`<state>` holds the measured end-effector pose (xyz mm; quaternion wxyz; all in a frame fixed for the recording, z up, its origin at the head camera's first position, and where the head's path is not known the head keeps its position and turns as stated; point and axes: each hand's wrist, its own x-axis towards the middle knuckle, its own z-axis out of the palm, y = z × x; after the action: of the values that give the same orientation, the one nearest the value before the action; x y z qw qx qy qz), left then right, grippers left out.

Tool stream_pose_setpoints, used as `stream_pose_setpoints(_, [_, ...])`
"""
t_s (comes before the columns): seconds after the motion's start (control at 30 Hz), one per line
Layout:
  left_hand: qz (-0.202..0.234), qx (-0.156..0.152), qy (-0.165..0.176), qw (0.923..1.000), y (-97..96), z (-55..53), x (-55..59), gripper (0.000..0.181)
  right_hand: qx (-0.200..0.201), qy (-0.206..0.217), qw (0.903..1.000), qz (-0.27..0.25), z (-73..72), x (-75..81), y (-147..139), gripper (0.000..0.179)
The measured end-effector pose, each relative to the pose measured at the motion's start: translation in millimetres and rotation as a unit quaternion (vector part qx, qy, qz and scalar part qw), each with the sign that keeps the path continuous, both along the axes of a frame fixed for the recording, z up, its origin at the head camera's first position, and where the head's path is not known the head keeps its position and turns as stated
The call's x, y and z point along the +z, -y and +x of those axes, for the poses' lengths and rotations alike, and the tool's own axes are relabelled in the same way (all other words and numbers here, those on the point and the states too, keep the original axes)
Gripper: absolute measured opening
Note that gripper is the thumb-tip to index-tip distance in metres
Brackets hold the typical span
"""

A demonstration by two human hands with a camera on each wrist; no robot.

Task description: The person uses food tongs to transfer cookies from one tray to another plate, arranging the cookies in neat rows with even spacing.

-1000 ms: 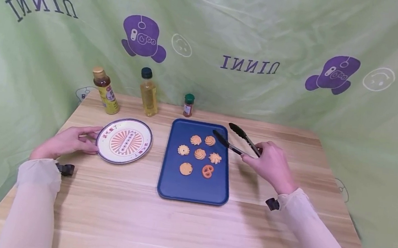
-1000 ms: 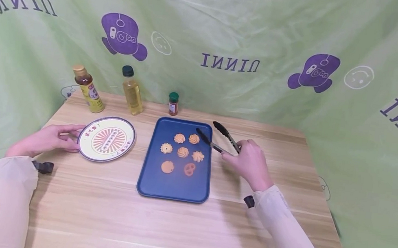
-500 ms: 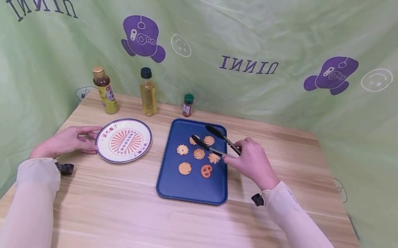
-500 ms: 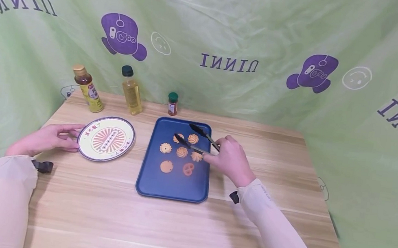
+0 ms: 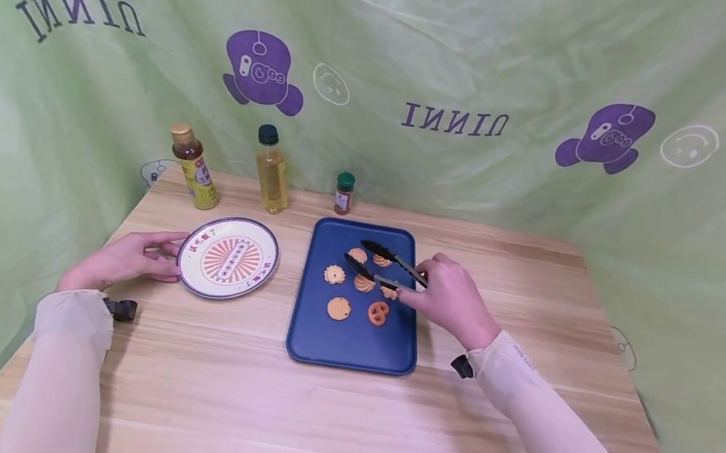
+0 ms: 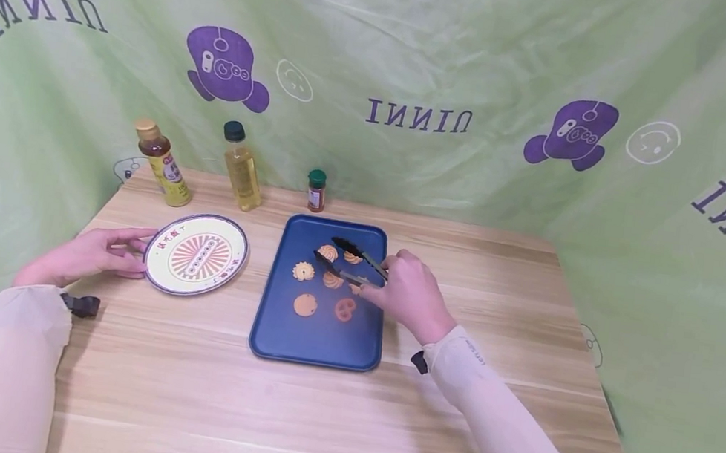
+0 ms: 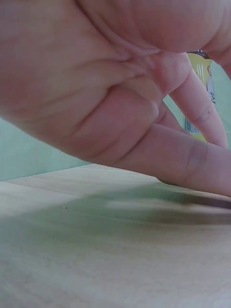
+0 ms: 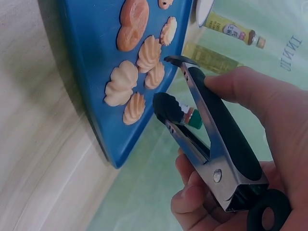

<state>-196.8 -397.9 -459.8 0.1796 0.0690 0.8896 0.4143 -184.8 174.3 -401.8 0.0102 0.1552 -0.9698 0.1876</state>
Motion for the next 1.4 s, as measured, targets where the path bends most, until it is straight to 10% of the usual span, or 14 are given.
stream_pose_setpoints(0.97, [-0.031,-0.003,0.003,0.9995,-0.3,3.3,2.9,0.086,0.009,0.002,0.9996,0.028,2.2,-2.5,12.0,0.043])
stream_pose_setpoints(1.4, [0.048,0.01,0.027,0.9984,0.2,0.7,-3.7,0.084,0.02,-0.013,0.9997,0.01,-3.4,-3.2,19.4,0.041])
